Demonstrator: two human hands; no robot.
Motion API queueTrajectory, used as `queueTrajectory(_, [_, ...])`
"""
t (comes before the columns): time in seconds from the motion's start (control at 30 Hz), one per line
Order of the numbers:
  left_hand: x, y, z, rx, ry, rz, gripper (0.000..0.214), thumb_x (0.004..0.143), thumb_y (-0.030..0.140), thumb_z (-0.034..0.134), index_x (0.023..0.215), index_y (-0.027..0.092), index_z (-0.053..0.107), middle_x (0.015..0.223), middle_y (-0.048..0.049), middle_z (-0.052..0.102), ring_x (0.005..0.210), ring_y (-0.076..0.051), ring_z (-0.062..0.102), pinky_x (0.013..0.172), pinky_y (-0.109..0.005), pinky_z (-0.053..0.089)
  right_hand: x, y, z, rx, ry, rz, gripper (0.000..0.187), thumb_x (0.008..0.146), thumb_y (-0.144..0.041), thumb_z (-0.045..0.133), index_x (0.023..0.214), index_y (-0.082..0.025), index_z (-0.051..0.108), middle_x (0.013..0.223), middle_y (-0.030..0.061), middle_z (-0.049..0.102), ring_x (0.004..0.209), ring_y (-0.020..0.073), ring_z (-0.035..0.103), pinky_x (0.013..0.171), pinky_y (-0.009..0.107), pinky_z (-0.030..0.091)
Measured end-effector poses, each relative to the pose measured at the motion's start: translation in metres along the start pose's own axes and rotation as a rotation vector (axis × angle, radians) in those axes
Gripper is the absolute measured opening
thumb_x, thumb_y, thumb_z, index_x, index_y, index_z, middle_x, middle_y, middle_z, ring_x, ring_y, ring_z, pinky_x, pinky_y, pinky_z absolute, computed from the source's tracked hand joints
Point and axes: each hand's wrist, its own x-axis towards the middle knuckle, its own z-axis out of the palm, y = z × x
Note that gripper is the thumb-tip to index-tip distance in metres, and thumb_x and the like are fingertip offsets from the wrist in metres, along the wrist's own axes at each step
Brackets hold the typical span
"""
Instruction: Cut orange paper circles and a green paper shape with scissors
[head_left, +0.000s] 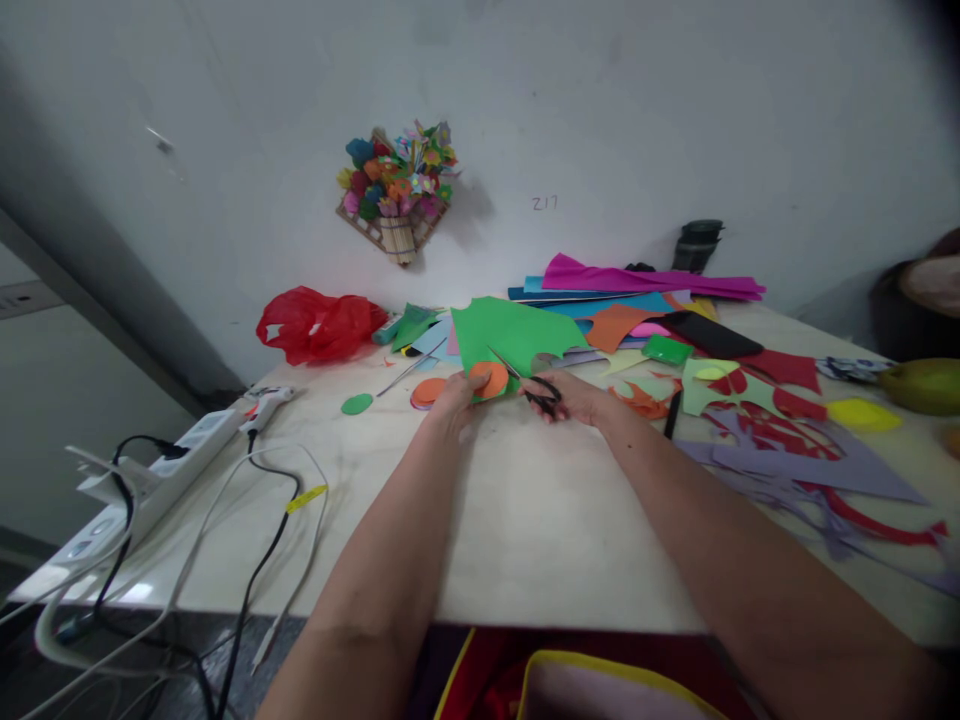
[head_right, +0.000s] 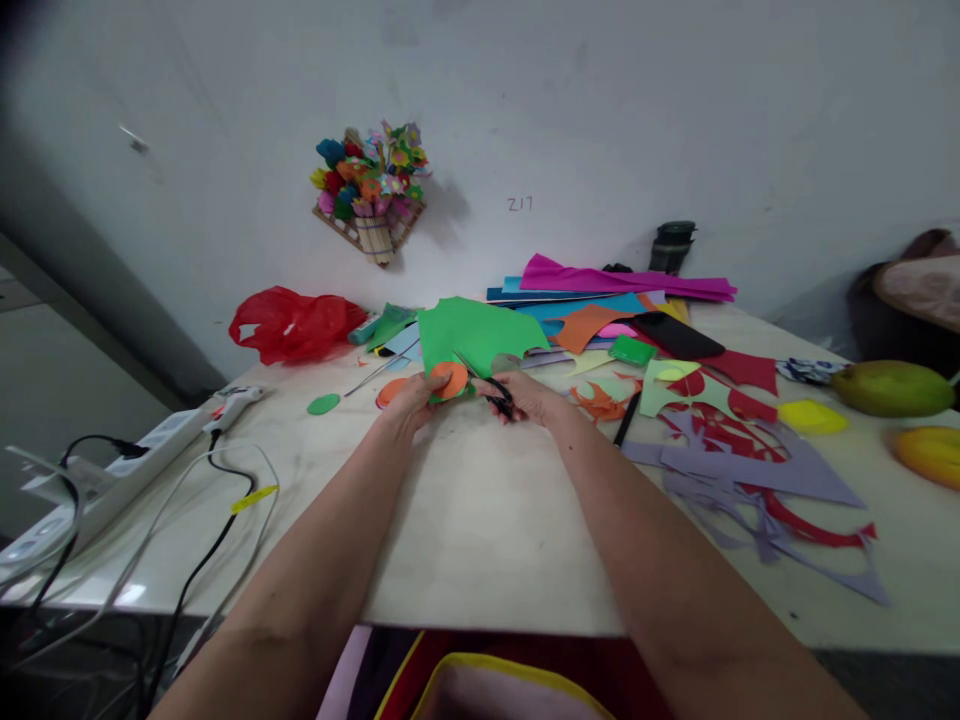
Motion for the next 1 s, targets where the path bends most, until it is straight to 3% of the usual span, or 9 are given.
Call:
queueTrajectory(0.27, [-0.001, 0.001, -0.001, 0.080, -0.045, 0.008, 0.022, 0.071, -0.001, 0.086, 0.072, 0.013, 0.068, 0.072, -0.0067, 0.076, 0.070, -0.020, 0.074, 0.076, -0.033, 0.063, -0.001, -0.002, 0.002, -0.041, 0.018, -0.006, 0.040, 0.095, -0.048, 0.072, 0.074, -0.017, 0.057, 0.051, -0.0028, 0.059, 0.036, 0.0061, 0.049, 0.031, 0.016, 0.023])
queueTrajectory(1.0, [0.008, 0.000, -0.008, 0.107, -0.147, -0.018, 0.020, 0.071, 0.003, 0.089, 0.074, 0.013, 0.072, 0.074, -0.0089, 0.078, 0.085, -0.026, 0.080, 0.077, -0.031, 0.064, 0.004, 0.001, 0.000, -0.071, 0.025, 0.005, 0.035, 0.093, -0.036, 0.072, 0.068, -0.018, 0.056, 0.050, -0.0040, 0.056, 0.035, 0.0051, 0.045, 0.032, 0.016, 0.022])
